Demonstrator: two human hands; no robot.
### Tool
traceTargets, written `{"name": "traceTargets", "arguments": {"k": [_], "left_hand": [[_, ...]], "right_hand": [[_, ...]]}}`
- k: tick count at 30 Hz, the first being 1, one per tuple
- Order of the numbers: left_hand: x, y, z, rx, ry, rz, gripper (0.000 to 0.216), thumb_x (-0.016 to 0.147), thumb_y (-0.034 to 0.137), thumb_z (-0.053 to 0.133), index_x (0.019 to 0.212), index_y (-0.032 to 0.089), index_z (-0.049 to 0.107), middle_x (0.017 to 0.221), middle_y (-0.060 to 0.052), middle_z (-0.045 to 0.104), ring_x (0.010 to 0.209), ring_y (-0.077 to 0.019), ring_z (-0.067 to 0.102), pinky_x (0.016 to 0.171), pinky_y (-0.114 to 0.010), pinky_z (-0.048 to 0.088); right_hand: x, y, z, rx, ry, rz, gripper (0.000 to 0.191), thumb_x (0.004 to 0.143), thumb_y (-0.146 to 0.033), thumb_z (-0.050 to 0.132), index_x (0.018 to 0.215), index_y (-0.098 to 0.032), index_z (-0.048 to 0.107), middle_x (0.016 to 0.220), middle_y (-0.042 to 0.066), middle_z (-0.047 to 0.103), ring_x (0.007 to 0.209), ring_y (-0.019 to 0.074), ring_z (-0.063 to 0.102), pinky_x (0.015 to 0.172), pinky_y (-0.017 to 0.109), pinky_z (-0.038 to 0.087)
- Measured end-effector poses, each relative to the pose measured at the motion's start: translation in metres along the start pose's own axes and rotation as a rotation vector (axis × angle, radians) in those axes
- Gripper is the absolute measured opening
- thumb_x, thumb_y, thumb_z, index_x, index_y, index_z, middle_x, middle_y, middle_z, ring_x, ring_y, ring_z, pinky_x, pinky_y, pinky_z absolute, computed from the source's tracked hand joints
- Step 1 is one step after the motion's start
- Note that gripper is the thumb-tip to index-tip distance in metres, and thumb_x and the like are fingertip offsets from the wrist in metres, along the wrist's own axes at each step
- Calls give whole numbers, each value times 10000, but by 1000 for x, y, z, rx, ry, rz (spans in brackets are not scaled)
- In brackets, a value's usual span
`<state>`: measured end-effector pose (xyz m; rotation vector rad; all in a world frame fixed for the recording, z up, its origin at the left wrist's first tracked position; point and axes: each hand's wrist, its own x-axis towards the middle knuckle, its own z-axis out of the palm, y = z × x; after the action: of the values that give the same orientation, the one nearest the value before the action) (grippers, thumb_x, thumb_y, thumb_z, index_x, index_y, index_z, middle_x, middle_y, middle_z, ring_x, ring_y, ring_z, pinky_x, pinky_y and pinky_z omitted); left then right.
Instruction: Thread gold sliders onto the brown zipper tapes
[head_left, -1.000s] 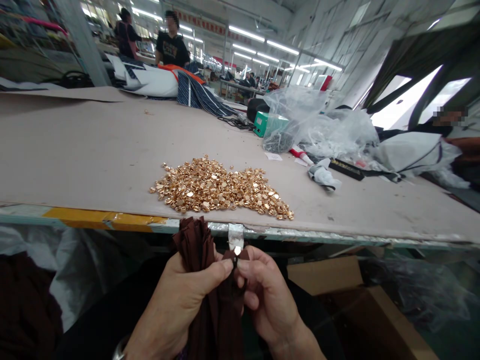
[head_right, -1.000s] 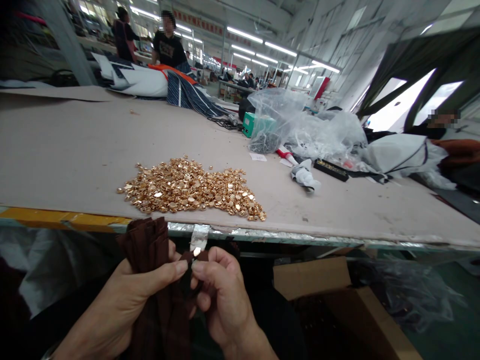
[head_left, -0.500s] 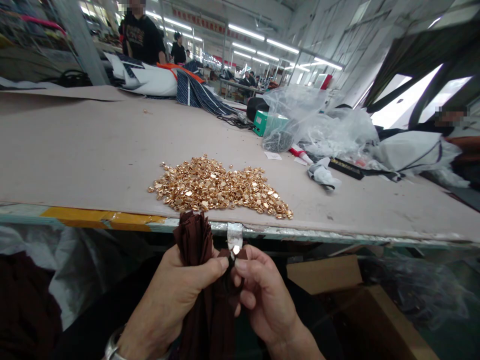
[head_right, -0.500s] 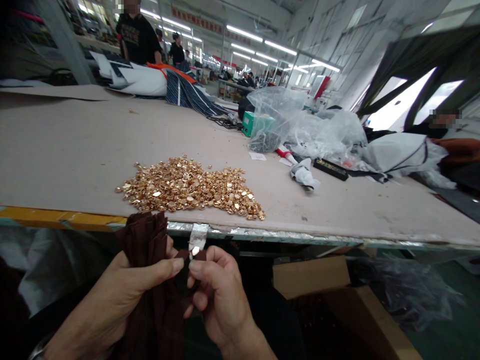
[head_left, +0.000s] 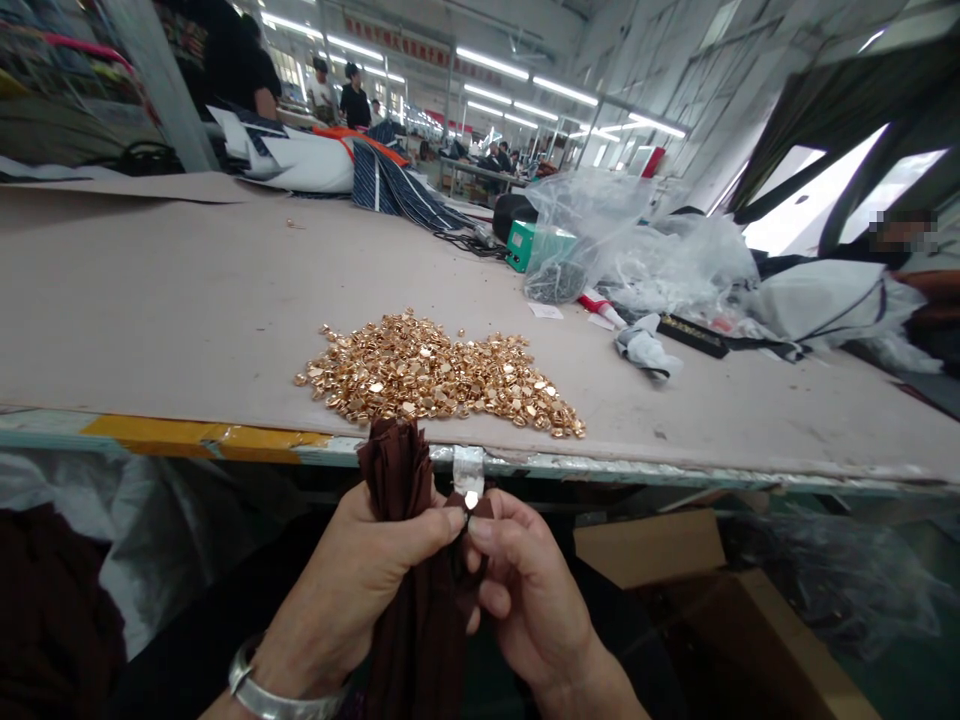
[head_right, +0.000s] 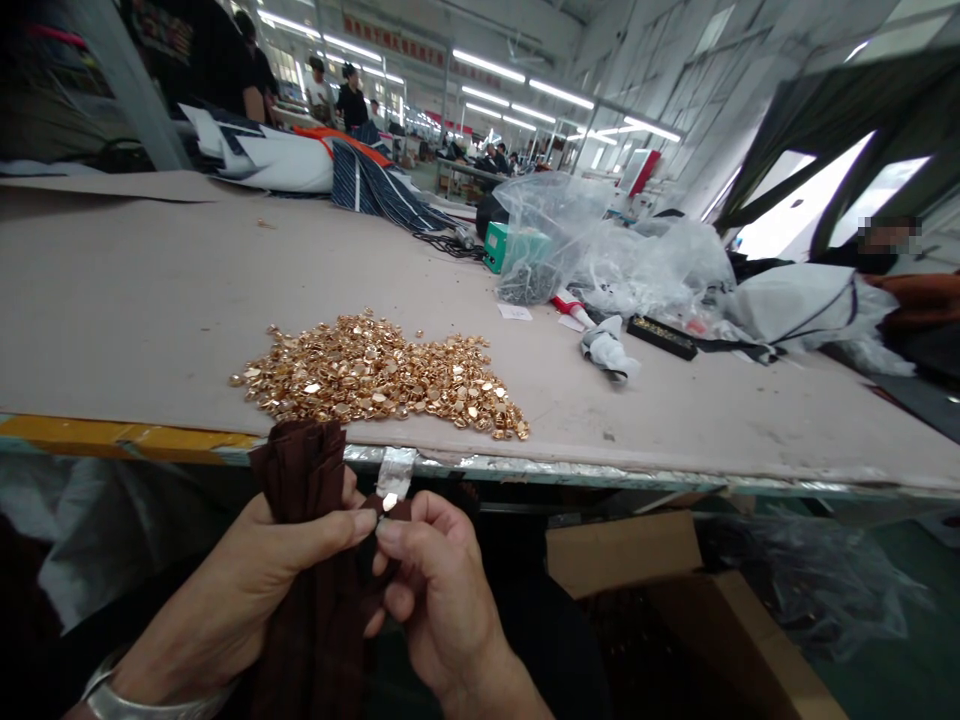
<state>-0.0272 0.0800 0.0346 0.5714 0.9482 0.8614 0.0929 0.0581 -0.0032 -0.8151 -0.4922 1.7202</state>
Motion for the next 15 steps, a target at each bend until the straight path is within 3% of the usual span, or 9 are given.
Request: {"name": "traceTargets", "arguments": {"k": [15], "left_hand": [[1, -4, -1, 42, 47, 63, 184, 639, 226, 745, 610, 159, 576, 509, -15, 632, 399, -180, 588, 389, -304, 519]], "right_hand": [[3, -2, 0, -32, 27, -47, 286, 699, -240, 725, 590, -158, 474, 484, -54, 565, 283, 10, 345, 309, 149, 430]]}}
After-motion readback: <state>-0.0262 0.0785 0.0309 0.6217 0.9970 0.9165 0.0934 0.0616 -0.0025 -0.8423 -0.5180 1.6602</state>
